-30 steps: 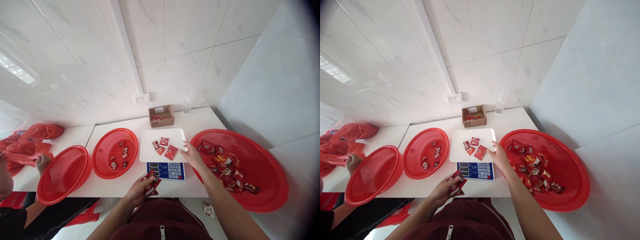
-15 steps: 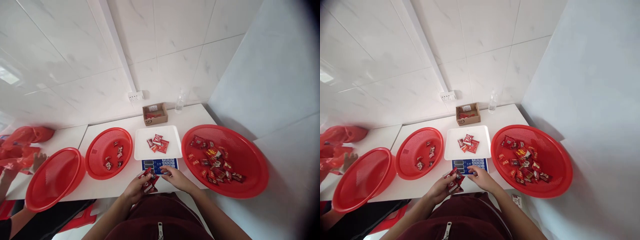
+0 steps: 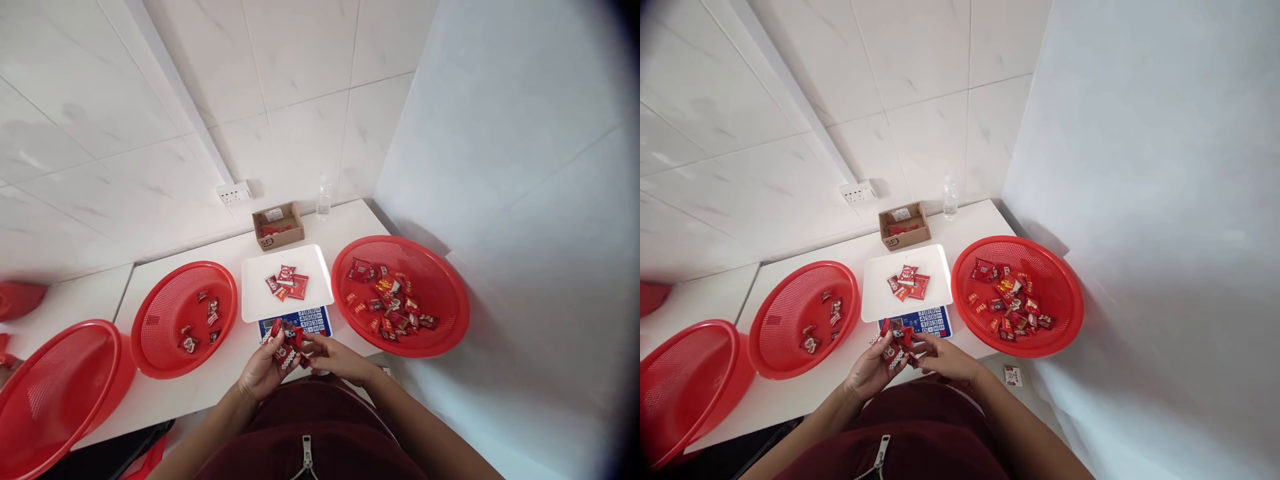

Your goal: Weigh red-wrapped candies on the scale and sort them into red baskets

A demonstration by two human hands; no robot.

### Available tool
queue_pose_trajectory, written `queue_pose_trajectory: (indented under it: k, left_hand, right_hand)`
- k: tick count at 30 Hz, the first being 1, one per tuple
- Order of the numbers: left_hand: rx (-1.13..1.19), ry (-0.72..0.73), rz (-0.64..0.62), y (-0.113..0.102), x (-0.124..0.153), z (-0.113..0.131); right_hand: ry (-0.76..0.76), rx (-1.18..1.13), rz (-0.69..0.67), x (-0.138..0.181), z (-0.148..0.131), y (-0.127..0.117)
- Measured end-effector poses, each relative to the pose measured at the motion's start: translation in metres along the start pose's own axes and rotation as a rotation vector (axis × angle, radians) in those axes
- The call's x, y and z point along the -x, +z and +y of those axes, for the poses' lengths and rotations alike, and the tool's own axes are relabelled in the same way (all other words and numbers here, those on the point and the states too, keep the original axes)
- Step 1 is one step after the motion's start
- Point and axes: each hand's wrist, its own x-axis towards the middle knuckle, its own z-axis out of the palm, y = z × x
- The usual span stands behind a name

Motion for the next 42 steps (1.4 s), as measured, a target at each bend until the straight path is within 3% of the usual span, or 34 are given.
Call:
queue_pose_trajectory:
  k: [10,22,31,37,42]
  left_hand:
    - [0.019,0.000,-0.021,0.006,-0.003,-0.001]
    - [0.134,0.012,-0.097,-0.003,-0.002,0.013]
    - [0.138,0.007,-0.127,-0.011,0.000,0.010]
    - [0.191,0.042,-0.063,-0.023,-0.001,0.019]
    - [0.231,0.037,-0.002,-0.027,0.005,0.025]
  right_hand:
    - [-0.015,0.034,0.194,-0.003,0.009,-0.001]
    - [-0.049,0.158,0.258,-0.005,-0.006,-0.001]
    - [-0.041,0.335,0.205,-0.012,-0.006,0.004]
    - [-0.090,0.368,0.419,-0.022,0.000,0.000]
    - [-0.068,0.385,0.655,-0.037,0.000,-0.024]
